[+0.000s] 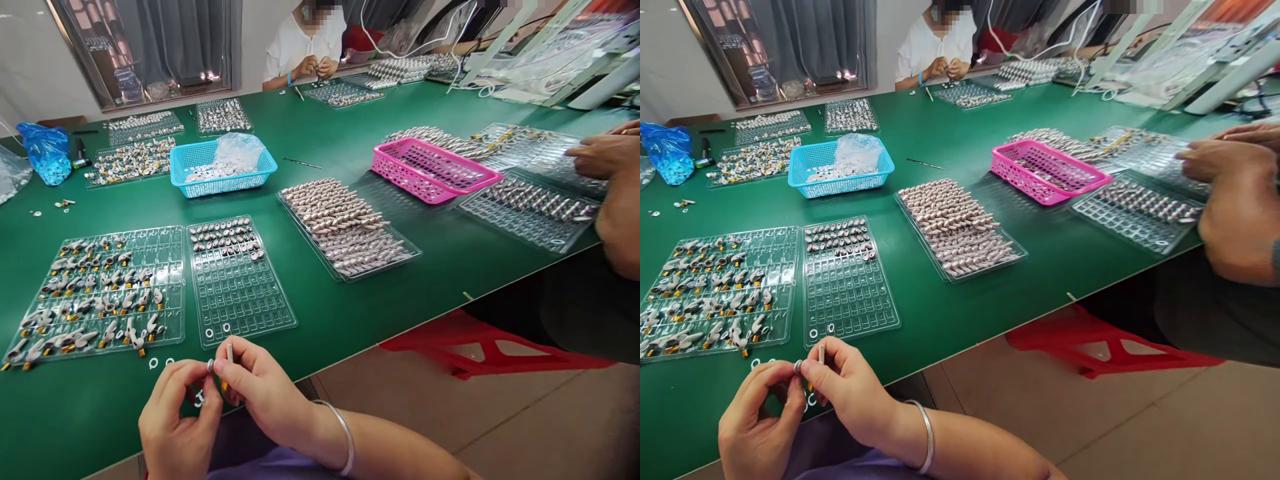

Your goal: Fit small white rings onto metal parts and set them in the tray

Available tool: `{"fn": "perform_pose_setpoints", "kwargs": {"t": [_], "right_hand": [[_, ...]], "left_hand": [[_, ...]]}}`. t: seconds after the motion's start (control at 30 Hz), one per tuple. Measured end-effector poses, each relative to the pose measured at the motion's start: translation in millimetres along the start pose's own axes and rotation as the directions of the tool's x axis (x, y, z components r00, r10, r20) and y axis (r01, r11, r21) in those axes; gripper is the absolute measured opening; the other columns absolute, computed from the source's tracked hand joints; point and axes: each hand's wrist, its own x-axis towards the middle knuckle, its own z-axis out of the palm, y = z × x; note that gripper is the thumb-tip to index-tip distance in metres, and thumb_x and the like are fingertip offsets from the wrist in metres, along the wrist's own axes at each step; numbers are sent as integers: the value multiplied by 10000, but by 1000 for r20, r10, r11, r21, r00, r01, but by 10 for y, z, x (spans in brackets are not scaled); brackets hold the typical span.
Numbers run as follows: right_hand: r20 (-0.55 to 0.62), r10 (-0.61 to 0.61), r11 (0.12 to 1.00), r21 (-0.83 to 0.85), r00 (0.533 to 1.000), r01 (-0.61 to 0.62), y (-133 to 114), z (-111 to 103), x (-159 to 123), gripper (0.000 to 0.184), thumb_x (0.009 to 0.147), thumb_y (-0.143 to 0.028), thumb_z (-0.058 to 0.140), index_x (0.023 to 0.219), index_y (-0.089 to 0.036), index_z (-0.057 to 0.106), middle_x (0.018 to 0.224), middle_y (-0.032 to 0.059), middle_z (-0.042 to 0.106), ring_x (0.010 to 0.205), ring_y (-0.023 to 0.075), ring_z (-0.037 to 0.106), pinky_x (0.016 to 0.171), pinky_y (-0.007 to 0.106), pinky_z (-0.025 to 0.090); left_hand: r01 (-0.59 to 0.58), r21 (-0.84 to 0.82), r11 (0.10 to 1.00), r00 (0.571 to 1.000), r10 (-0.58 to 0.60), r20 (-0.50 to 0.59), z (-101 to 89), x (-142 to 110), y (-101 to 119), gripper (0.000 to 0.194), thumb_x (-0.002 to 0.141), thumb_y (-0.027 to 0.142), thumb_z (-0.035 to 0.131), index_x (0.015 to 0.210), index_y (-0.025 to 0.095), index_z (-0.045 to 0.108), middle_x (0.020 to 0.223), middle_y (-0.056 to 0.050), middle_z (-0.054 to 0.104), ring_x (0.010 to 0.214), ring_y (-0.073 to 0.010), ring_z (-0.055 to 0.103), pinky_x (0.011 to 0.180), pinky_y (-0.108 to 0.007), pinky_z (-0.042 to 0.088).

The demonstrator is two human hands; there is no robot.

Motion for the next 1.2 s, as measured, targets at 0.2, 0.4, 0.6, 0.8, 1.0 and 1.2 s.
{"fn": "perform_pose_setpoints", "kwargs": {"t": [0.2,0.4,0.6,0.8,1.0,1.2], "right_hand": [[18,155,967,200,988,-156,-5,34,9,399,669,-431,785,702,-165,490,528,-80,476,455,44,384,485,197,269],[140,310,882,327,940,-340,-91,3,26,368,611,-336,819,671,-140,514,547,-56,509,475,41,408,484,191,247],[193,374,824,380,907,-420,-130,-28,34,364,611,-308,822,655,-126,510,546,-56,478,478,31,378,471,190,197],[107,286,877,371,952,-305,-91,4,17,397,608,-361,835,675,-139,513,536,-58,505,478,41,413,484,198,239],[11,213,919,337,977,-205,-42,64,-4,433,607,-413,832,690,-156,493,539,-73,512,469,40,401,487,196,266],[-14,178,939,302,984,-165,17,82,-19,459,637,-459,818,705,-163,475,530,-84,483,476,41,389,502,197,279]], "left_hand": [[-53,48,997,999,53,6,-37,29,-8,128,811,70,622,841,194,619,739,24,612,622,-93,571,574,-187,480],[-60,75,995,997,56,51,-71,69,1,111,814,94,612,805,205,615,713,26,613,606,-102,578,575,-201,484],[-22,76,997,995,15,96,-93,98,29,111,817,116,607,783,222,613,687,33,616,571,-114,578,528,-213,483],[-85,151,985,995,76,68,-53,87,15,72,837,129,612,837,201,613,721,10,637,598,-117,588,578,-221,492],[-101,160,982,994,92,64,-40,96,8,88,834,101,611,843,188,615,744,0,631,640,-112,593,607,-205,489],[-86,136,987,995,77,68,-73,101,11,90,819,106,629,798,193,617,740,1,630,632,-108,598,601,-198,499]]}}
